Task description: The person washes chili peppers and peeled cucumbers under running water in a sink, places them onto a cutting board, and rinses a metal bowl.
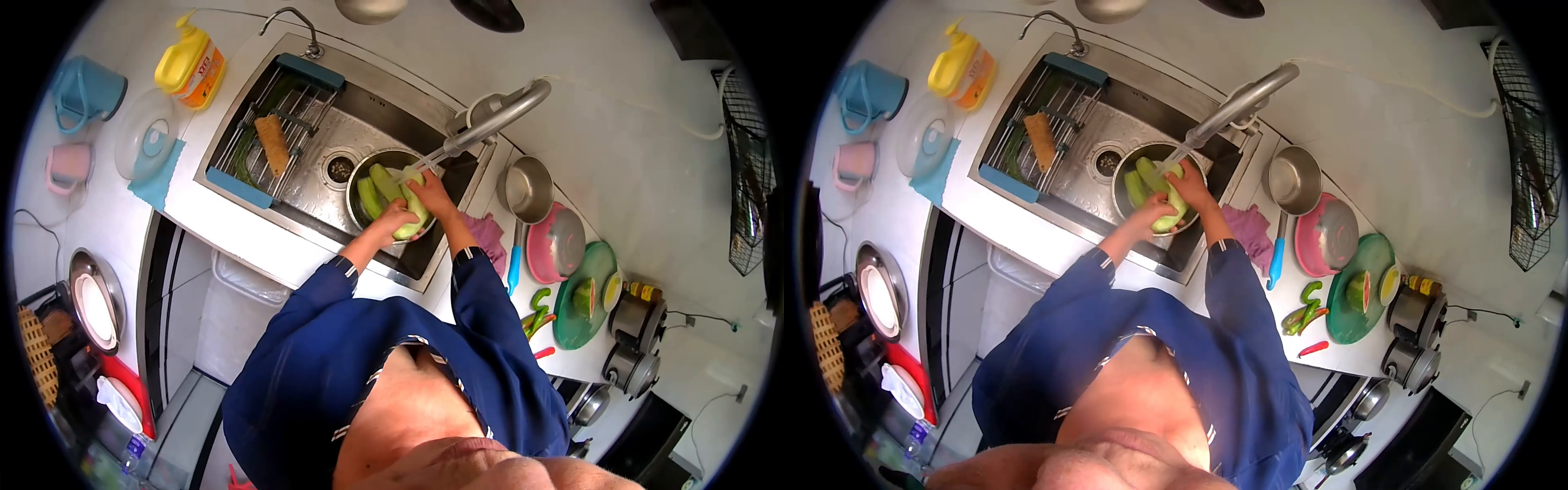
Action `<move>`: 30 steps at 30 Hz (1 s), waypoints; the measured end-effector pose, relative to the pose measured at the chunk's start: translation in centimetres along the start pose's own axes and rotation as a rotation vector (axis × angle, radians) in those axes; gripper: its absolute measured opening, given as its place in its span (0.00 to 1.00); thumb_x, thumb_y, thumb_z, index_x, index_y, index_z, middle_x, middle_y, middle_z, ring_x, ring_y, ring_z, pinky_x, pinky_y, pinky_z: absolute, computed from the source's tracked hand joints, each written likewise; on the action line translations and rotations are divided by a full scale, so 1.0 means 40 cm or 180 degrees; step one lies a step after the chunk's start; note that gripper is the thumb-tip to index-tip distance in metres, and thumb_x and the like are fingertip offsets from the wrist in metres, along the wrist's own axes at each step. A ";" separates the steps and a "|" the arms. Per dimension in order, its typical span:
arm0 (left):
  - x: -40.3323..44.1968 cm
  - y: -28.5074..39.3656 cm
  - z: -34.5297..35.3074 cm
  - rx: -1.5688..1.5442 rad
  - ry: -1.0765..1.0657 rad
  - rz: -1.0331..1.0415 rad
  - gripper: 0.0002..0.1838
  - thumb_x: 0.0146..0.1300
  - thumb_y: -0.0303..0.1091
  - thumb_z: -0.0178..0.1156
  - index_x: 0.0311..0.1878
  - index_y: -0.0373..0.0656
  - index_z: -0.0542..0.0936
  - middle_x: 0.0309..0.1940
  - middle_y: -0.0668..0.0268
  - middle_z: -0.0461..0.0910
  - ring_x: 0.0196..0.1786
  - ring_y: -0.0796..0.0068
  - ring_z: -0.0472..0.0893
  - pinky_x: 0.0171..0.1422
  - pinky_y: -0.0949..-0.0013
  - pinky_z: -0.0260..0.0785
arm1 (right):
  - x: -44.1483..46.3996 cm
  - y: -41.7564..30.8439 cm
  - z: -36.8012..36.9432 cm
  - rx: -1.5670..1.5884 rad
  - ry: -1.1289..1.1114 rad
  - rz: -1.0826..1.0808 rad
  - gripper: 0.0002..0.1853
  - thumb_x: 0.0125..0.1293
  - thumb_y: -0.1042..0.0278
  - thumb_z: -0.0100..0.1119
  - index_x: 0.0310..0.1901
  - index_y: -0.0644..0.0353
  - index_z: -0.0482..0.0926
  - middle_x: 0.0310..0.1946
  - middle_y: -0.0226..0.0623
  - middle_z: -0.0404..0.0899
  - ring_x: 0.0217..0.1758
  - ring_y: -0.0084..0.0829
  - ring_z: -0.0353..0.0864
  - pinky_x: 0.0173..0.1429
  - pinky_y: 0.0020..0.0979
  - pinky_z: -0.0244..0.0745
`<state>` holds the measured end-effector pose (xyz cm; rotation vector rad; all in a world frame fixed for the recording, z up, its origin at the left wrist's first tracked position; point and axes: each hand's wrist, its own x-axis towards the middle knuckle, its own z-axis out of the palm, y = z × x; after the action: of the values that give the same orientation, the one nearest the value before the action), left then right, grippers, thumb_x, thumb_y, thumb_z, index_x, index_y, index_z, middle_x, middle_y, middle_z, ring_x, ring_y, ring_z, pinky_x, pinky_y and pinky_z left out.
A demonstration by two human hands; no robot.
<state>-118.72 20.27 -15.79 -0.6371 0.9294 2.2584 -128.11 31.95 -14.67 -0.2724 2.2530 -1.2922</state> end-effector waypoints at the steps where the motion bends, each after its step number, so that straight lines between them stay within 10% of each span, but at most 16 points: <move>1: -0.001 0.014 -0.008 -0.0046 0.0003 0.0038 0.26 0.49 0.24 0.59 0.53 0.37 0.65 0.40 0.55 0.74 0.36 0.66 0.80 0.27 0.65 0.75 | 0.001 0.000 0.002 0.0191 0.0040 -0.0064 0.23 0.58 0.67 0.56 0.55 0.64 0.68 0.48 0.44 0.75 0.50 0.35 0.74 0.55 0.31 0.68; 11: -0.083 0.081 -0.001 0.2745 0.0941 0.1275 0.32 0.47 0.30 0.61 0.59 0.35 0.66 0.49 0.51 0.75 0.51 0.57 0.75 0.57 0.67 0.65 | 0.005 -0.024 0.026 0.0790 0.0676 -0.0197 0.20 0.58 0.74 0.53 0.53 0.65 0.68 0.43 0.39 0.75 0.44 0.28 0.75 0.48 0.28 0.71; 18: -0.119 0.040 0.011 0.1842 0.0953 0.2477 0.27 0.48 0.38 0.64 0.53 0.37 0.72 0.40 0.50 0.78 0.44 0.57 0.78 0.49 0.65 0.69 | 0.060 0.009 0.026 0.2712 0.1809 0.1134 0.12 0.66 0.64 0.50 0.45 0.63 0.71 0.37 0.39 0.75 0.37 0.34 0.78 0.39 0.35 0.76; 23: -0.077 0.113 -0.084 0.1339 0.1395 0.2575 0.18 0.60 0.42 0.59 0.45 0.37 0.74 0.35 0.64 0.77 0.38 0.77 0.77 0.42 0.73 0.69 | 0.013 -0.043 0.068 0.4033 0.0927 0.0989 0.10 0.64 0.63 0.51 0.40 0.62 0.71 0.32 0.40 0.75 0.35 0.37 0.77 0.44 0.39 0.75; 30: -0.052 0.150 -0.059 -0.0913 0.1082 0.0969 0.18 0.61 0.45 0.56 0.49 0.46 0.70 0.43 0.65 0.74 0.43 0.72 0.76 0.41 0.64 0.71 | 0.022 -0.116 0.082 0.4691 0.0694 0.0243 0.09 0.66 0.61 0.51 0.31 0.55 0.71 0.24 0.33 0.72 0.31 0.36 0.73 0.45 0.36 0.72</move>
<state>-120.92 14.40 -13.29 -1.0977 0.9151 2.6352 -127.49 26.71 -12.38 0.4991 0.8997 -2.5515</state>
